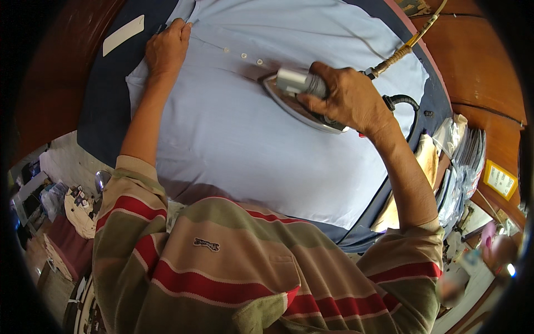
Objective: The person irons a blue collared shirt by hand using a steam iron, smoothing the fabric and pressing the front panels and button placket.
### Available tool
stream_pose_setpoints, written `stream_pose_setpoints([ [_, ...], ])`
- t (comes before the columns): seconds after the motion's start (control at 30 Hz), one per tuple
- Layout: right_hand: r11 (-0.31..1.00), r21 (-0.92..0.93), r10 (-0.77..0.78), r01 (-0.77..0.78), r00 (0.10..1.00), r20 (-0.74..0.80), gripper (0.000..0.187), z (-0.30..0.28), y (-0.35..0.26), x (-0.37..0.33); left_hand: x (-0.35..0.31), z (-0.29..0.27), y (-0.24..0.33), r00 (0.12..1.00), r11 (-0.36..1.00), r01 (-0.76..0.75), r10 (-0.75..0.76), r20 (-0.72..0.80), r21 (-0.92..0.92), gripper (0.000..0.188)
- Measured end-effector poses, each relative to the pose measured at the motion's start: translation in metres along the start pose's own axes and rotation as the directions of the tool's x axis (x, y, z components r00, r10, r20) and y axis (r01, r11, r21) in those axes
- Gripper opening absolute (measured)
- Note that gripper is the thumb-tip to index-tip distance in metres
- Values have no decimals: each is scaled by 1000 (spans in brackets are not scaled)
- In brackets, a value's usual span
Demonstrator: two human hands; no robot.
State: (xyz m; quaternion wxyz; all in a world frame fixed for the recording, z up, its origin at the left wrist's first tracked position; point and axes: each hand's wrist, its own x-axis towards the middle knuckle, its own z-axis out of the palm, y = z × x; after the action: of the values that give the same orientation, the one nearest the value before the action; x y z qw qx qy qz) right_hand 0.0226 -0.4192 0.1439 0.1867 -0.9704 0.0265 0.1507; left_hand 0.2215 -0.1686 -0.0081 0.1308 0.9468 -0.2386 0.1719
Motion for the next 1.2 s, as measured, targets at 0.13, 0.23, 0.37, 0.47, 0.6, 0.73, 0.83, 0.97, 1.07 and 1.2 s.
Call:
stream_pose_setpoints([
  [0.13, 999, 4, 45, -45, 998, -49, 44, 3, 2, 1, 1, -5, 6, 999, 998, 35, -34, 20, -56, 29],
  [0.23, 990, 71, 128, -122, 987, -96, 42, 3, 7, 8, 2, -5, 10, 998, 998, 50, -49, 27, -46, 29],
  [0.37, 996, -21, -83, 84, 996, 17, 41, 3, -4, 1, 2, -2, 4, 1000, 997, 27, -28, -11, -69, 29],
  [0.47, 996, 66, 65, -65, 998, 6, 43, -3, 1, 1, 0, -4, 3, 999, 997, 44, -43, 11, -63, 29],
  [0.6, 979, 124, 167, -159, 984, -55, 38, -11, 27, 9, 2, -1, 7, 999, 997, 32, -32, -3, -71, 29],
  [0.73, 1000, 14, 14, -14, 1000, 26, 33, -18, 24, 17, -1, 1, 4, 999, 997, 53, -52, 9, -54, 27],
  [0.83, 996, -32, -79, 80, 996, 33, 33, -14, 22, 25, -1, -1, 6, 998, 996, 69, -69, 13, -58, 27],
  [0.97, 993, -36, -111, 114, 992, 59, 36, -9, 15, 24, -1, 1, 3, 999, 996, 47, -47, 7, -82, 27],
  [1.07, 983, 14, -185, 184, 980, 72, 36, -8, 11, 14, -1, 1, 3, 999, 997, 51, -51, 2, -50, 26],
  [1.2, 958, 113, -275, 265, 957, 90, 40, -3, 10, -11, -1, -2, 4, 999, 998, 38, -36, 41, -59, 27],
])
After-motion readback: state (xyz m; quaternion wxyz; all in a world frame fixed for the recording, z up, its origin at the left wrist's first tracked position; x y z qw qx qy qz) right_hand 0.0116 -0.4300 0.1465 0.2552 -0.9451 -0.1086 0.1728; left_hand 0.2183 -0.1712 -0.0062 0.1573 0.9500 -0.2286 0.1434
